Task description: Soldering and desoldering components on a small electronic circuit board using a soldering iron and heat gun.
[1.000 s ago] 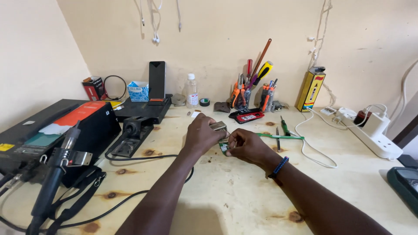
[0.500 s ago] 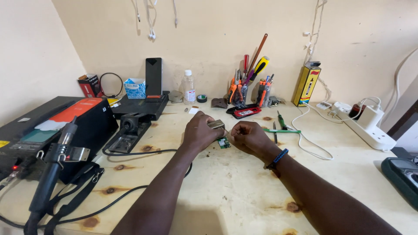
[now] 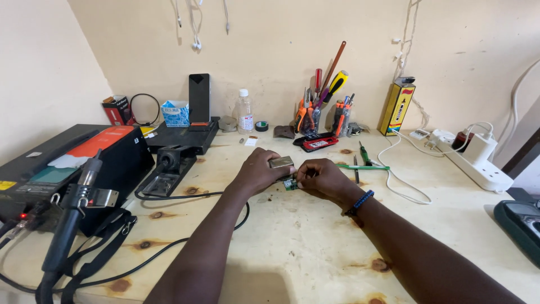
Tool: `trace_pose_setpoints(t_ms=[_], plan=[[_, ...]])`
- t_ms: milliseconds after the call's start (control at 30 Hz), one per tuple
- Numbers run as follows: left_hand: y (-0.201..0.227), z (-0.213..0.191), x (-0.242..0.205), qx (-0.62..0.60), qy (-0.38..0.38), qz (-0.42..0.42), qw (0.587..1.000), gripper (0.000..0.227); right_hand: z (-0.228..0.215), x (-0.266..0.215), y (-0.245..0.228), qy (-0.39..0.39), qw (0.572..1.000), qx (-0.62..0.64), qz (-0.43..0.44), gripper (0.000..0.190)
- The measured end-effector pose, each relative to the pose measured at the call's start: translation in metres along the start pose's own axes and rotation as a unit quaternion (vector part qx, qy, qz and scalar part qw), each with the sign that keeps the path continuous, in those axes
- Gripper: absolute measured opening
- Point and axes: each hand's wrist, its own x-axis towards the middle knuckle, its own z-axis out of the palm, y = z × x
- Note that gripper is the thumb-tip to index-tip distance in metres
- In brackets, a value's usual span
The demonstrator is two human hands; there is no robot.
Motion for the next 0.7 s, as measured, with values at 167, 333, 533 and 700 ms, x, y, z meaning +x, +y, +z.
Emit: trace_pose_setpoints(t_ms=[167,333,533,700], plan=[[-0.004,0.001,0.008,-0.009,0.004,0.003,1.000,0.058,-0.002,0.001,-0.002,0.002,1.000,-0.011,0.005,0.017],[0.000,-0.007,0.001,-0.003,0.012,0.005,1.000,0.051,-0.005,0.007,-0.005,0.021,0.999,-0.033,0.005,0.015],[0.005,-0.003,0.005,-0.013,0.023,-0.015,1.000,0.058,-0.007,0.008,-0.002,0.029,0.999,-0.041,0.000,0.019],[0.007,0.000,0.000,-0.001,0.008,-0.011,1.000,0.064,-0.003,0.003,-0.005,0.037,0.999,-0.014,-0.021,0.018]])
